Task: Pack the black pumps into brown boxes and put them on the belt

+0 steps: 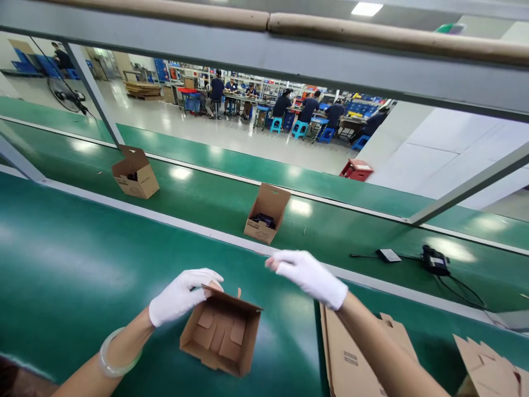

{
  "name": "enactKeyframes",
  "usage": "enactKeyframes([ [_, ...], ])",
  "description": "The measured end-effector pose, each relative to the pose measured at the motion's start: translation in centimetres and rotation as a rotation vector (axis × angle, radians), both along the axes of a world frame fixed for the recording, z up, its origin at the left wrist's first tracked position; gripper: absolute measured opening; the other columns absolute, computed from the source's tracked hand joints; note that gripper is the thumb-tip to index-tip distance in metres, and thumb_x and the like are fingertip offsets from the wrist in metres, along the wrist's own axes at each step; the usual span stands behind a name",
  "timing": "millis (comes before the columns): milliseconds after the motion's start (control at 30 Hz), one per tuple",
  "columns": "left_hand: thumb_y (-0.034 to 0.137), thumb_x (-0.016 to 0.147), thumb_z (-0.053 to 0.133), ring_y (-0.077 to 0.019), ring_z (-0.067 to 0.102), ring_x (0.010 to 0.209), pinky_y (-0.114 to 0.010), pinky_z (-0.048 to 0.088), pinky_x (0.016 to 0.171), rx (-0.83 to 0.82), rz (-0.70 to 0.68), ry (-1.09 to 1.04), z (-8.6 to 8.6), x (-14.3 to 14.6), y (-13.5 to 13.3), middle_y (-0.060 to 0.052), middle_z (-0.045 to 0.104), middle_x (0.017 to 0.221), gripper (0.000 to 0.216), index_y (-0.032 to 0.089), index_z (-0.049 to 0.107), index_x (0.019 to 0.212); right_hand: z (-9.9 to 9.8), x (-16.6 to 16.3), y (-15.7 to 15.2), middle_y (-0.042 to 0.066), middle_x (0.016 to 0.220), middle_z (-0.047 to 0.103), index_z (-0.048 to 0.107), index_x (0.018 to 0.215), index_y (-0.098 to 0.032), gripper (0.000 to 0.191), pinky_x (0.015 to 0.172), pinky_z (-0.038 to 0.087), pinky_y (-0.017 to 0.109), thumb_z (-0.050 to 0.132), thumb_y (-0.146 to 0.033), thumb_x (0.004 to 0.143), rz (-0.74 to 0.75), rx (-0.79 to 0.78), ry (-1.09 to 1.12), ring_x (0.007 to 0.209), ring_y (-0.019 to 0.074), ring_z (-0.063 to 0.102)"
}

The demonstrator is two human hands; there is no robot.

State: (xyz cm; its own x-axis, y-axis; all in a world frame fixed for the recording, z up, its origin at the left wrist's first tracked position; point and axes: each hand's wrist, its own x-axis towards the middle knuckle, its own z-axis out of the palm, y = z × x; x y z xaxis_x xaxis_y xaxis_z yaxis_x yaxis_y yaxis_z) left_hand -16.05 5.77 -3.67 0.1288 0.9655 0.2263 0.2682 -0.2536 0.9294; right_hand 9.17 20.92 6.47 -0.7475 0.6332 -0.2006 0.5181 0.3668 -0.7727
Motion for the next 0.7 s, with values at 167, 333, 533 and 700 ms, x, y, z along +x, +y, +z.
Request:
enactKeyframes([
  [167,0.03,0.088,0.052,-0.0204,0.059,0.1,-0.031,0.043,0.091,0.041,-0.107,0.015,0.2,1.4,0.6,-0.004,0.071,0.085,0.021,0.021,0.071,0.087,-0.4,-3.3,-4.5,0.002,0.074,0.062,0.065,0.076,-0.014,0.017,0.067,0.045,0.026,0.059,-0.03,0.075,0.318,-0.311,0.039,0.07,0.0143,0.055],
  [333,0.033,0.086,0.054,-0.0218,0.06,0.097,-0.032,0.046,0.089,-0.031,-0.04,0.024,-0.1,1.1,1.1,-0.007,0.07,0.093,0.023,0.018,0.072,0.084,-2.0,-3.4,-1.8,0.0,0.071,0.059,0.059,0.066,-0.016,0.015,0.069,0.044,0.024,0.053,-0.026,0.076,0.107,-0.124,0.16,0.07,0.0136,0.054],
  [533,0.037,0.085,0.053,-0.0232,0.058,0.105,-0.036,0.043,0.098,-0.098,0.21,0.109,-0.4,-2.0,1.9,-0.006,0.067,0.106,0.024,0.021,0.071,0.09,-5.6,1.0,11.0,0.004,0.12,0.06,0.055,0.12,-0.023,0.039,0.089,0.042,0.027,0.034,-0.036,0.09,-0.54,0.611,-0.299,0.107,0.0182,0.055],
  [700,0.05,0.084,0.046,-0.0266,0.055,0.114,-0.041,0.04,0.104,-0.222,0.45,0.238,-1.6,-6.6,1.0,-0.006,0.063,0.119,0.042,0.021,0.064,0.11,-8.7,8.2,18.5,0.01,0.105,0.066,0.068,0.097,-0.02,0.032,0.077,0.045,0.034,0.037,-0.027,0.088,-0.605,0.656,-0.634,0.096,0.0255,0.061],
])
